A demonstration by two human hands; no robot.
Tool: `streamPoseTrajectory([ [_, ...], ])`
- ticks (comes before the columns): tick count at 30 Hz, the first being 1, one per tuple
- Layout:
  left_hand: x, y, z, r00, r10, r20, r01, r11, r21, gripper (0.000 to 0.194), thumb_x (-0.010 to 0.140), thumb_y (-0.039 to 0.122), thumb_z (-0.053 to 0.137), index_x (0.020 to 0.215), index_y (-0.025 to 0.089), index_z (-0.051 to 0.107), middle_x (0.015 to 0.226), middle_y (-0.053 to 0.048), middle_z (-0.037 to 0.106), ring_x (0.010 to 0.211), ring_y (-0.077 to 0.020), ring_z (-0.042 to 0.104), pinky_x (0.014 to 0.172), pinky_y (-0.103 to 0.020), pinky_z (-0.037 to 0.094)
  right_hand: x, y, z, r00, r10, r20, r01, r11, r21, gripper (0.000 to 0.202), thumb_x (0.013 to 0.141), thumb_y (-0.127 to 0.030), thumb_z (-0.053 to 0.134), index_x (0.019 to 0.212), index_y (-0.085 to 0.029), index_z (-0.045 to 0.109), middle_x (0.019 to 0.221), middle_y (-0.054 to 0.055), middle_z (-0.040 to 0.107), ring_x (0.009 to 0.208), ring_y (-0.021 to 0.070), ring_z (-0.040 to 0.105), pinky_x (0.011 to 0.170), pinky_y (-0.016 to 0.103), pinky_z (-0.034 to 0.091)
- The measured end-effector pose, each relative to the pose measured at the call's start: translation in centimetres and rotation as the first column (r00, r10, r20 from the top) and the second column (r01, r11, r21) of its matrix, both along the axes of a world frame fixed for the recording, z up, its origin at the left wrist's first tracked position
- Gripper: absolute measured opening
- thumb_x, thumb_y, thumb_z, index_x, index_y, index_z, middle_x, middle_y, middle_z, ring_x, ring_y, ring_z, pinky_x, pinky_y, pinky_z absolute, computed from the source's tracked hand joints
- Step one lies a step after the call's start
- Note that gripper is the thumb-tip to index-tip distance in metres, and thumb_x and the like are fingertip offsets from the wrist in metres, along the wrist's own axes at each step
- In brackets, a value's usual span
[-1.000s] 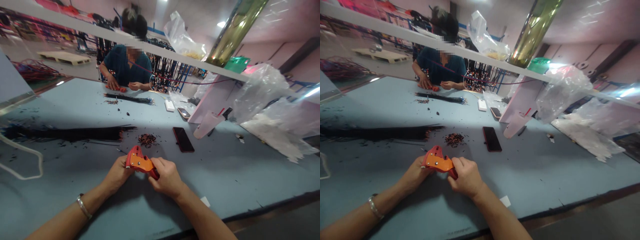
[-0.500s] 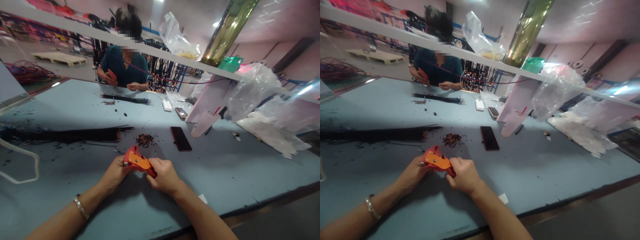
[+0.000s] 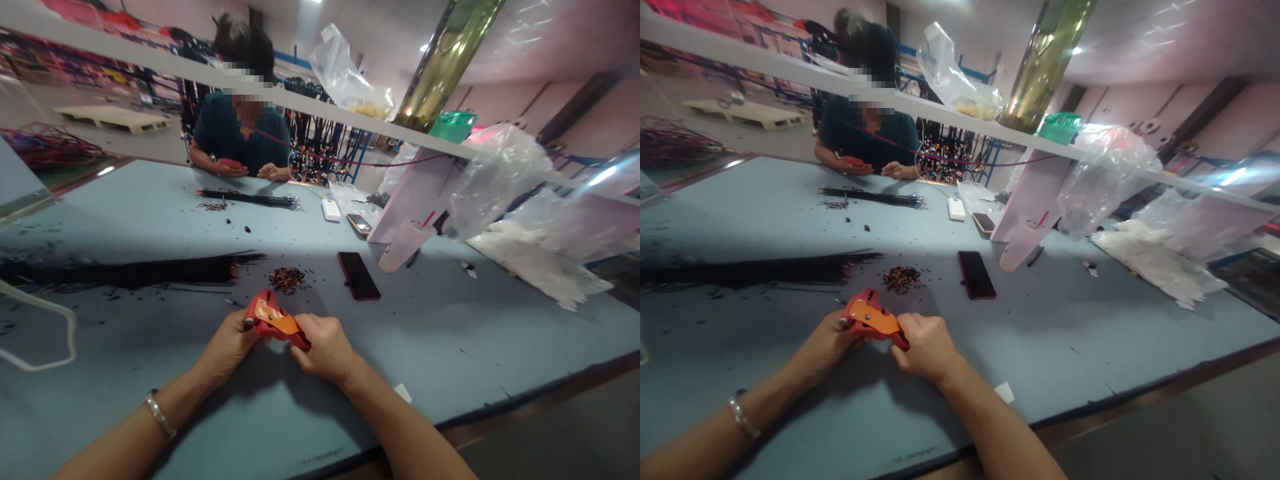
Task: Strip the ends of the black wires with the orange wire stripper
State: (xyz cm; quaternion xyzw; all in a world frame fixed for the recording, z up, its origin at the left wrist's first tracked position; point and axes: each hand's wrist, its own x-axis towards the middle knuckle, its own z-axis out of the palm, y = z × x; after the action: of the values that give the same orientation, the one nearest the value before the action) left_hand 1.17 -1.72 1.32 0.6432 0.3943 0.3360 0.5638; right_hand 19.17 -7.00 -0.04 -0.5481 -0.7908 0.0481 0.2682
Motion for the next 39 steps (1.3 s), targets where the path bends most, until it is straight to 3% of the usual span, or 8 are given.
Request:
streamPoseTrajectory([
  [5,-0.3,0.4,-0.1,0.985,0.116,-0.129,-0.095,0.983,0.156,0.033,0.077,0.048,0.056,0.070,0.016,0.062,0.054,0.003,0.054,0.048,-0.0103,0.043,0.047,-0.020,0.035,0.3,0.1,1.2,0.934,-0.124,-0.336,0.079,0.986,-0.144,0.012,0.070,-0.024,0.051,0.079,-0.018,0.057,0.060,-0.002,0.052,0.054,0.0127,0.047,0.055,0.023,0.039],
  [12,-2.2,2.3,-1.1,0.856,0.397,-0.331,-0.197,0.843,0.500,0.024,0.083,0.039,0.052,0.090,0.023,0.069,0.093,-0.002,0.074,0.088,-0.0214,0.066,0.077,-0.026,0.046,2.2,0.3,2.9,0.526,-0.296,-0.797,-0.207,0.864,-0.458,0.033,0.075,-0.035,0.051,0.100,-0.015,0.053,0.081,0.005,0.060,0.067,0.0176,0.060,0.061,0.029,0.047],
  [14,-2.4,2.6,-1.2,0.811,0.434,-0.393,-0.210,0.842,0.498,0.026,0.084,0.040,0.051,0.093,0.025,0.069,0.097,-0.001,0.074,0.092,-0.0227,0.067,0.078,-0.027,0.047,3.2,0.0,3.9,0.641,-0.289,-0.711,-0.186,0.840,-0.509,0.029,0.078,-0.035,0.048,0.098,-0.015,0.054,0.078,0.004,0.060,0.068,0.0183,0.060,0.059,0.028,0.045],
  [18,-2.4,2.9,-1.0,0.776,0.434,-0.457,-0.173,0.844,0.508,0.028,0.085,0.040,0.047,0.093,0.024,0.068,0.096,-0.001,0.075,0.089,-0.0221,0.068,0.074,-0.026,0.047,5.4,-0.9,5.8,0.992,-0.077,-0.098,0.033,0.921,-0.389,0.024,0.070,-0.030,0.064,0.091,-0.018,0.064,0.078,0.002,0.062,0.070,0.0178,0.056,0.063,0.027,0.039],
  [21,-2.2,2.9,-0.8,0.782,0.399,-0.480,-0.119,0.850,0.513,0.030,0.087,0.039,0.043,0.093,0.022,0.067,0.095,-0.002,0.074,0.087,-0.0212,0.067,0.073,-0.026,0.047,6.3,-1.4,5.9,0.983,0.035,0.180,0.029,0.938,-0.345,0.043,0.064,-0.032,0.073,0.104,-0.020,0.066,0.085,0.005,0.065,0.072,0.0194,0.058,0.064,0.028,0.038],
  [26,-2.2,3.2,-0.8,0.799,0.367,-0.476,-0.101,0.862,0.496,0.031,0.085,0.036,0.042,0.096,0.019,0.066,0.088,-0.004,0.073,0.080,-0.0206,0.067,0.072,-0.027,0.049,5.5,-1.1,4.5,0.969,0.126,0.211,-0.049,0.941,-0.336,0.043,0.065,-0.032,0.072,0.107,-0.024,0.065,0.083,0.003,0.065,0.073,0.0202,0.060,0.063,0.028,0.037],
  [32,-2.3,3.4,-1.1,0.842,0.351,-0.411,-0.080,0.833,0.547,0.026,0.083,0.038,0.048,0.088,0.022,0.069,0.091,-0.004,0.073,0.091,-0.0224,0.065,0.084,-0.031,0.048,4.4,0.1,3.7,0.925,-0.287,0.250,0.329,0.933,-0.146,0.033,0.067,-0.025,0.064,0.099,-0.018,0.066,0.081,0.008,0.064,0.073,0.0225,0.058,0.062,0.030,0.037],
  [39,-2.3,3.2,-1.3,0.859,0.335,-0.388,-0.112,0.862,0.495,0.029,0.082,0.041,0.050,0.091,0.022,0.071,0.087,-0.002,0.075,0.082,-0.0214,0.068,0.078,-0.027,0.050,5.4,-0.9,4.7,0.990,0.103,0.100,-0.064,0.941,-0.331,0.042,0.066,-0.028,0.066,0.107,-0.024,0.065,0.088,0.002,0.066,0.075,0.0179,0.060,0.067,0.026,0.039],
])
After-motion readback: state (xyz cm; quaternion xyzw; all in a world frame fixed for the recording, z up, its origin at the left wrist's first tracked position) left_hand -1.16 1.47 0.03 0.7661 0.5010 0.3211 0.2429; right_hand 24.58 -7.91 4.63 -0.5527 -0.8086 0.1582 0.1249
